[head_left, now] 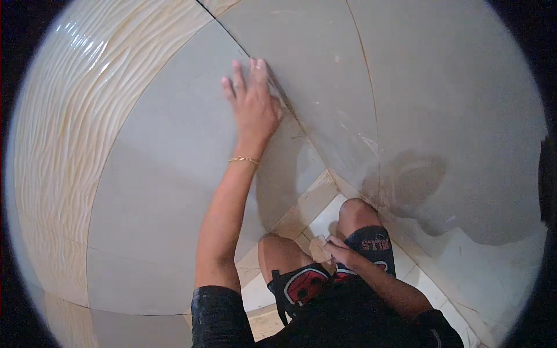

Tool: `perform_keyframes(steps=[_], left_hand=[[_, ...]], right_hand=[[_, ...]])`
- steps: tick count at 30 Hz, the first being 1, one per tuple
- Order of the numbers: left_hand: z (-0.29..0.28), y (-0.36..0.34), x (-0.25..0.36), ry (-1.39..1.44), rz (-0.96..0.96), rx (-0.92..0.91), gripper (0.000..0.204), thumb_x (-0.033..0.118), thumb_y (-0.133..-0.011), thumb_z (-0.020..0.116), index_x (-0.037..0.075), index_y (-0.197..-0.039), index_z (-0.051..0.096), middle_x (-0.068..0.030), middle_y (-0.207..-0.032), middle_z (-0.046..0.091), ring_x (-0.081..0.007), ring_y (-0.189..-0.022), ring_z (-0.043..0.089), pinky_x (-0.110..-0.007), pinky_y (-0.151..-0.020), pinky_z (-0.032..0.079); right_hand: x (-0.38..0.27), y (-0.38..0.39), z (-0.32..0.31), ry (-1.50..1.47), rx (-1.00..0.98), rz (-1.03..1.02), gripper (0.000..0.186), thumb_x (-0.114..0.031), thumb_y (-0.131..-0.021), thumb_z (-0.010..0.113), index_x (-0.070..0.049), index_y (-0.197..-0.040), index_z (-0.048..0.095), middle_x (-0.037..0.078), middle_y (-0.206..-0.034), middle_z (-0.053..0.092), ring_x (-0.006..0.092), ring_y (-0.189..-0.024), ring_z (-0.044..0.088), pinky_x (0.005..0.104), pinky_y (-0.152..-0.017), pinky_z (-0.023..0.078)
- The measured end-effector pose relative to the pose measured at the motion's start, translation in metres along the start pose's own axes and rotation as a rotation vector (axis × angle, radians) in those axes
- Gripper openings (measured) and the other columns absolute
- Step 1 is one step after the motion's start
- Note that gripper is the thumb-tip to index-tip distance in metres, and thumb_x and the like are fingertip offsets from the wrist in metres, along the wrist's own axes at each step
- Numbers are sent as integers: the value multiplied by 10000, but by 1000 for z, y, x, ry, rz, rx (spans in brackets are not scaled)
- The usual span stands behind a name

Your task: Apply grout or filler to the corners of wall tiles using fingers and a small sponge.

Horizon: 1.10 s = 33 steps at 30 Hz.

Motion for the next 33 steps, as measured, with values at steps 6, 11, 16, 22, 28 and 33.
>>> perform_keyframes(steps=[6, 11, 16, 22, 28, 33], left_hand=[[10, 52, 21, 128, 11, -201, 778, 77, -676, 598, 21, -1396, 310, -190, -1402, 381, -413, -1375, 202, -580, -1110, 82], [-3, 25, 14, 46, -74, -87, 806, 122, -708, 603, -14, -1416, 242, -215, -1445, 321, -415, -1396, 146, -590, -1109, 50], [15, 15, 19, -120, -1, -149, 679, 152, -803, 513, -42, -1401, 258, -232, -1422, 356, -417, -1394, 163, -600, -1104, 64], [13, 37, 20, -111, 109, -232, 709, 163, -790, 538, -36, -1404, 247, -220, -1409, 378, -408, -1391, 183, -591, -1112, 51], [-38, 78, 31, 282, -67, -159, 661, 88, -713, 586, -3, -1332, 376, -187, -1371, 446, -399, -1369, 239, -529, -1115, 134], [-78, 91, 33, 549, -148, 96, 466, 2, -652, 559, 18, -1118, 538, -207, -1331, 482, -443, -1274, 351, -541, -1048, 251]], right_hand=[[-12, 3, -11, -95, 118, 12, 228, -300, -897, 564, -93, -980, 514, 54, -944, 518, 159, -843, 535, 306, -672, 469], [-24, 8, -21, 251, 71, -327, 233, -269, -871, 585, -89, -1008, 531, 72, -1095, 463, 140, -958, 481, 280, -697, 448], [-34, 6, -7, 107, 57, -177, 168, -217, -912, 533, -78, -1006, 533, 67, -1036, 492, 135, -899, 511, 274, -661, 445], [-37, 9, 11, 27, 95, -291, 183, -233, -921, 516, -52, -930, 493, 53, -755, 527, 140, -619, 529, 289, -523, 438], [-111, 34, 6, 415, 349, -252, 213, -190, -895, 494, -46, -1050, 513, 71, -835, 554, 217, -757, 578, 319, -692, 467], [-164, 51, 6, 313, 340, -514, 140, -152, -921, 464, -55, -1017, 496, 39, -804, 529, 167, -719, 522, 300, -638, 427]])
Point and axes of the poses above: each hand's wrist, its own y-axis away from the middle knuckle, its own z-axis out of the palm, x = y × z, the point moved 2 cm from there along -y, towards the middle knuckle
